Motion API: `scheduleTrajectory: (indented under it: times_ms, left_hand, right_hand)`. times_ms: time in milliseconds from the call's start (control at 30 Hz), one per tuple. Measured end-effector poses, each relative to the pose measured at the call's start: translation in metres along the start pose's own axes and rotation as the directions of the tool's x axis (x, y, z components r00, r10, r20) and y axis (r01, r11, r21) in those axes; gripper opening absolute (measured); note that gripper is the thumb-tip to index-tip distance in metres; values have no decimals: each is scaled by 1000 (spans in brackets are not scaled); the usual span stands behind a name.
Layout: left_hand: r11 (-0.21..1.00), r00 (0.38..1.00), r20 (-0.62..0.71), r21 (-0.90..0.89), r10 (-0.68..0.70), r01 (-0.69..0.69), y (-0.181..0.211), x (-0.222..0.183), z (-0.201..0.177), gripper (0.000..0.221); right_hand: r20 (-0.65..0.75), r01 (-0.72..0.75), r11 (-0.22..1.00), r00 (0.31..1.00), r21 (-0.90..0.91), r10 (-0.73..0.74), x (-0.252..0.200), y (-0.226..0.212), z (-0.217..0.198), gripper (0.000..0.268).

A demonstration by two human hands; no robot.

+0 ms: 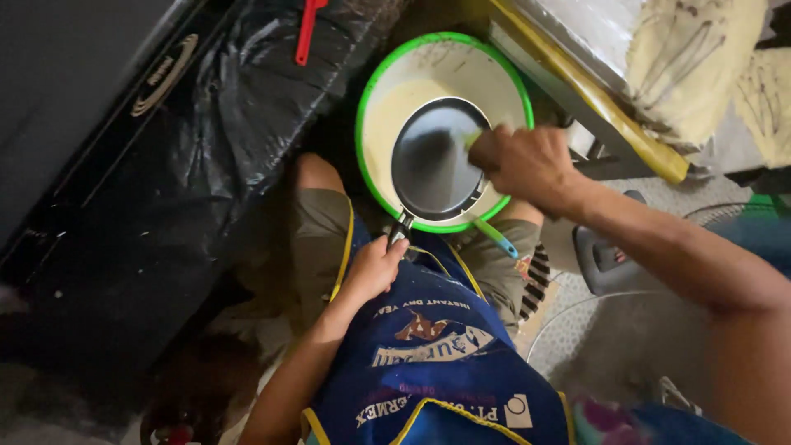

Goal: Dipping a frying pan into batter and placing it on a stove to cook thin crepes or wrappers

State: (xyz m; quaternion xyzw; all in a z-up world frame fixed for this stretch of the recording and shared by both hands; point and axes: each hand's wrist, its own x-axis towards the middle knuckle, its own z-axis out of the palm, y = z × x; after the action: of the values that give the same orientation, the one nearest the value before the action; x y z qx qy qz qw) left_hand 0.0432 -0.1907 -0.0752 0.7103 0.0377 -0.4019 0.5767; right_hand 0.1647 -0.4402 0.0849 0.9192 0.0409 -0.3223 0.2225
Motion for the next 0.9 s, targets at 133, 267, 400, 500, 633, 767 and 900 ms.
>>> scheduleTrajectory:
  times_ms: [133,267,400,500,633,767,900]
  left_hand:
    - [999,999,47,-25,-26,28,12,7,12,40]
    - [999,999,36,-42,-1,3,4,14,16,42]
    - [995,1000,11,-94,-10,11,10,10,7,39]
    - [993,1000,-14,-122,-9,8,10,4,-2,40]
    - [977,996,-87,-211,-11,-8,12,-8,-17,41]
    - [957,985,-165,-291,-50,0,11,-39,-54,40]
    - [907,882,-438,-421,-176,-28,2,-90,-95,42]
  right_hand:
    - [83,23,1000,996,-17,-22,-31,-7,3,83]
    - [171,10,993,985,116,-30,-40,-3,10,54]
    - [96,-120,983,990,141,107,-44,1,-7,67]
    - [204,-92,987,977,130,64,-53,-7,-14,71]
    - [106,-228,939,973,259,207,-13,22,-5,101]
    - [176,-109,935,983,337,51,-17,-6,-36,96]
    - [-299,200,510,947,836,119,41,-40,-42,95]
